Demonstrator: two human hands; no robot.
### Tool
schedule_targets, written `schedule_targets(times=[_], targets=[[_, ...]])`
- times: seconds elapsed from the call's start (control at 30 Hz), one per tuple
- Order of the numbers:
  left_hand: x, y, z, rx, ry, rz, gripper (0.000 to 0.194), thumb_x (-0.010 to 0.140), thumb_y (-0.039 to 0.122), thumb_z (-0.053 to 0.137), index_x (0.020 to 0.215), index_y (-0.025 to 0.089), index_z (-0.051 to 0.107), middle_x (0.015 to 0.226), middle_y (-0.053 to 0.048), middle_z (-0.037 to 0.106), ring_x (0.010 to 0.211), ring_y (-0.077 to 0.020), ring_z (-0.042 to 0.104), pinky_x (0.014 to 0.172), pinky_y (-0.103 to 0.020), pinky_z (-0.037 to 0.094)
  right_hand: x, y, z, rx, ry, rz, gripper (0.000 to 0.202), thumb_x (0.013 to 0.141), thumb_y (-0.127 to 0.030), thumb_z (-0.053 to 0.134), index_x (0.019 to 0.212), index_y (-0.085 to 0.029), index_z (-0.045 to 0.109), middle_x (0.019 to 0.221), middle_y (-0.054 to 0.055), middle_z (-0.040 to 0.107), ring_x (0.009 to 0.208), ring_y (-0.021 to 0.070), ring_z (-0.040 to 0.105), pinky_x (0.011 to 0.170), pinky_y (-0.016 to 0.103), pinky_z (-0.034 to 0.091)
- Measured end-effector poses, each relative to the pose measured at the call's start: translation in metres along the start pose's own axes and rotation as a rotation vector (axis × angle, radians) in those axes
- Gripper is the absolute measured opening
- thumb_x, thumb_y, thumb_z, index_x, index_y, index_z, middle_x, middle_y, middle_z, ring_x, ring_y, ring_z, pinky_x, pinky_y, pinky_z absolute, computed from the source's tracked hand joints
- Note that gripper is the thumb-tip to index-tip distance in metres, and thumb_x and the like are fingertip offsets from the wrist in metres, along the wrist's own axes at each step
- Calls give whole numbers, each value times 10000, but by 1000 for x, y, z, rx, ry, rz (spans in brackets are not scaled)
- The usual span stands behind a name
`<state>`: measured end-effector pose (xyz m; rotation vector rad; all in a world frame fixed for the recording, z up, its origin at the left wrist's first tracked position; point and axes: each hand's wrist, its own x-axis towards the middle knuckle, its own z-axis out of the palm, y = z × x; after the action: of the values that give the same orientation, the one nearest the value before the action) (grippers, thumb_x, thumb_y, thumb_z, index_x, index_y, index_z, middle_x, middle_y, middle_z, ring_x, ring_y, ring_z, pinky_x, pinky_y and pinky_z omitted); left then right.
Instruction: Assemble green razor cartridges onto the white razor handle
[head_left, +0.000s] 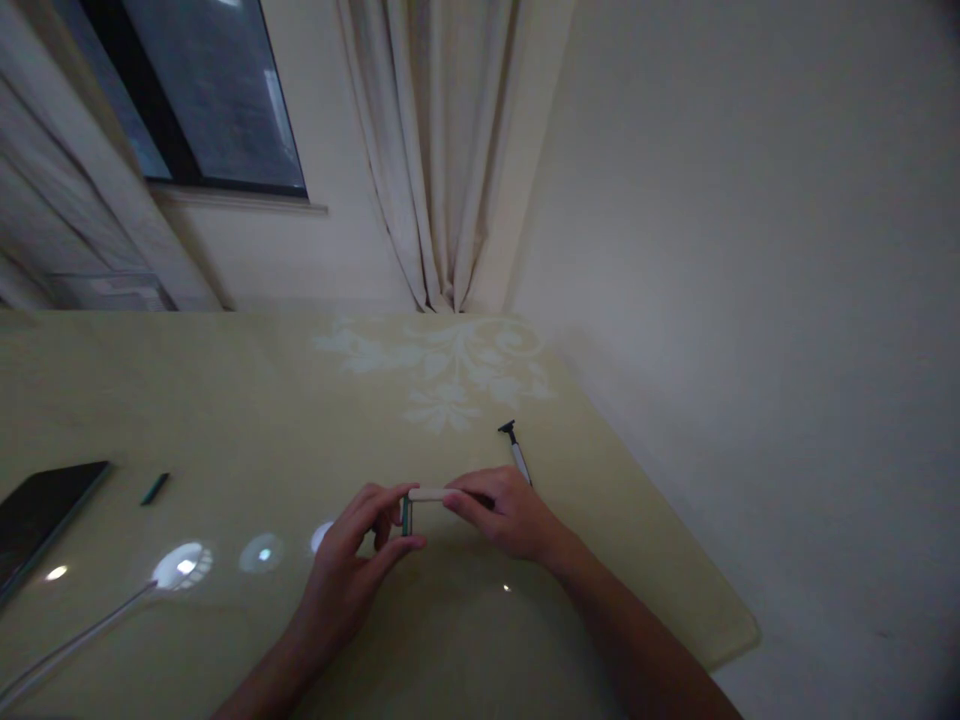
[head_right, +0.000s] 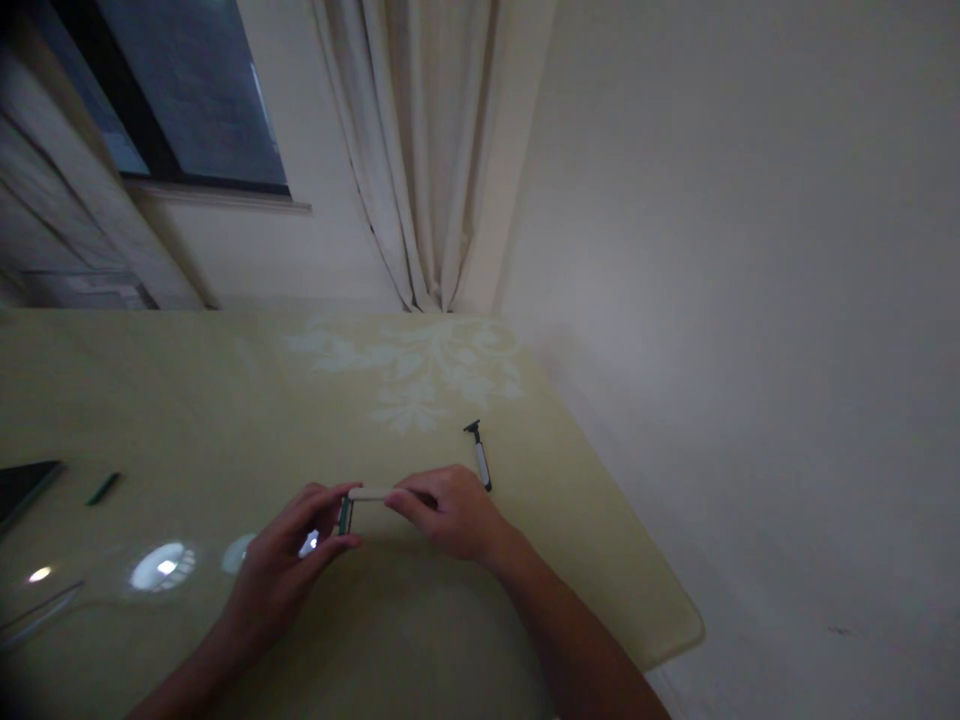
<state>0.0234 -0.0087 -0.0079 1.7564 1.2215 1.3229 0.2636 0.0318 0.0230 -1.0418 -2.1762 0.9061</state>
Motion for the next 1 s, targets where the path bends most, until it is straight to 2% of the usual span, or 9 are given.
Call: schedule_targets(times=[0.1, 0.2, 0.37, 0.53, 0.77, 1.0], targets=[[0, -1, 0, -28, 3, -23, 355, 861, 313, 807, 1214, 302, 774, 814, 29, 602, 667, -141, 599, 645, -246, 509, 1, 1, -4, -30, 27, 23, 496, 1073, -533, 531, 964, -143, 818, 685, 9, 618, 622, 128, 487, 611, 266, 322], [0, -2, 0, -32, -11, -27, 359, 871, 294, 793, 1229, 307, 767, 804, 36, 592, 665, -134, 594, 660, -245, 510, 1, 0, -2, 21, -2, 30, 528, 1076, -562, 507, 976, -142, 811, 668, -2, 588, 608, 124, 462, 597, 261, 311], [-1, -3, 1, -32, -22, 1, 371, 873, 275, 795, 1241, 313, 762, 802, 36, 587, 672, -135, 594, 650, -236, 501, 1, -1, 0, 16, -24, 37, 522, 1064, -548, 536, 876, -138, 798, 638, -21, 517, 597, 114, 425, 588, 272, 278], [-2, -2, -1, -38, -28, 11, 377, 888, 279, 789, 1260, 324, 752, 802, 36, 585, 687, -138, 597, 663, -237, 495, 0, 0, 0, 53, -27, 34, 520, 1061, -558, 538, 886, -136, 786, 649, -21, 518, 602, 113, 420, 589, 274, 275], [1, 5, -1, -43, -31, -35, 338, 884, 327, 791, 1221, 300, 772, 802, 30, 579, 661, -138, 579, 640, -246, 479, 0, 5, -10, 48, -47, 69, 550, 1050, -552, 561, 690, -148, 662, 605, -46, 412, 583, 104, 376, 569, 274, 254], [1, 4, 0, -72, -30, -35, 347, 867, 311, 801, 1213, 299, 778, 798, 27, 584, 654, -138, 576, 639, -248, 487, -2, 1, -3, 106, -101, 47, 505, 1038, -550, 581, 754, -153, 713, 609, -46, 437, 582, 103, 393, 562, 261, 278]])
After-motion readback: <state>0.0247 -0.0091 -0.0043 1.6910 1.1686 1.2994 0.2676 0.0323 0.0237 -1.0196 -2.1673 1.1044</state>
